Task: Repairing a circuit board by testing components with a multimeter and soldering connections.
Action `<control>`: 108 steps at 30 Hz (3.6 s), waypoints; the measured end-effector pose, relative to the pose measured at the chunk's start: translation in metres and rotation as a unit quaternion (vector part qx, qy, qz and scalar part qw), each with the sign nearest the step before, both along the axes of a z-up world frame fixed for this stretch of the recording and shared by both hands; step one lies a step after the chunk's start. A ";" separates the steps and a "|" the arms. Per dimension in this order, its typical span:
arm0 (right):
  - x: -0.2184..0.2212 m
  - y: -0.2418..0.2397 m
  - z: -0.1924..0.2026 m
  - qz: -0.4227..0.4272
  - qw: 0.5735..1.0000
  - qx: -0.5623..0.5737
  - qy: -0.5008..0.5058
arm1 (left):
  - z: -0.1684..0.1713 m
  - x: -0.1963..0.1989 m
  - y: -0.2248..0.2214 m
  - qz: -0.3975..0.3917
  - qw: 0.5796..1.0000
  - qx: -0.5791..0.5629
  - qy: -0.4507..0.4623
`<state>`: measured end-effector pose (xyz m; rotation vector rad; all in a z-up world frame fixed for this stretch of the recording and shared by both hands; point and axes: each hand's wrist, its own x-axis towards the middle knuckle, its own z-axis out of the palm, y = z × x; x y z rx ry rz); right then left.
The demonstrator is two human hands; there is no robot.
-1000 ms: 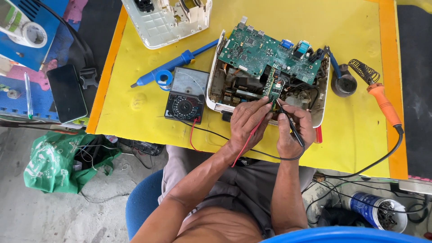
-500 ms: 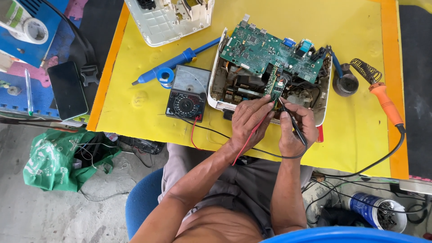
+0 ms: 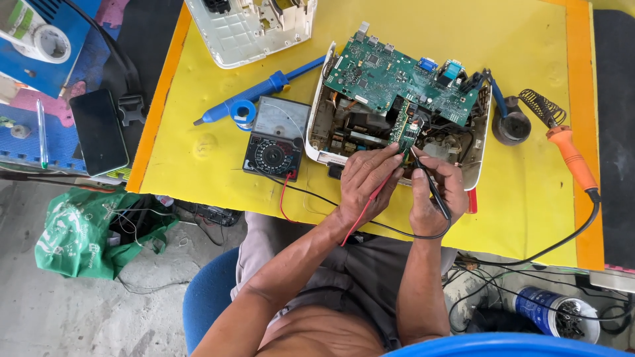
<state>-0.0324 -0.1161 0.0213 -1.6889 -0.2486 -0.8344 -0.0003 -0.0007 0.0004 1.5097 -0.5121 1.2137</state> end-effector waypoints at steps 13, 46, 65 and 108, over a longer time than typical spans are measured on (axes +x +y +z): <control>-0.003 0.003 0.008 0.001 1.000 -0.007 0.007 | 0.006 -0.003 0.001 0.005 1.000 -0.007 0.015; -0.098 0.012 -0.021 0.081 0.974 -0.195 -0.086 | -0.005 -0.071 0.175 -0.069 0.875 0.454 0.156; -0.090 -0.013 0.004 0.149 0.843 -0.508 0.097 | 0.001 -0.053 0.162 -0.039 0.894 0.443 0.049; -0.041 0.037 0.024 0.113 0.988 0.024 0.105 | 0.003 -0.051 0.067 -0.426 0.737 -0.351 0.390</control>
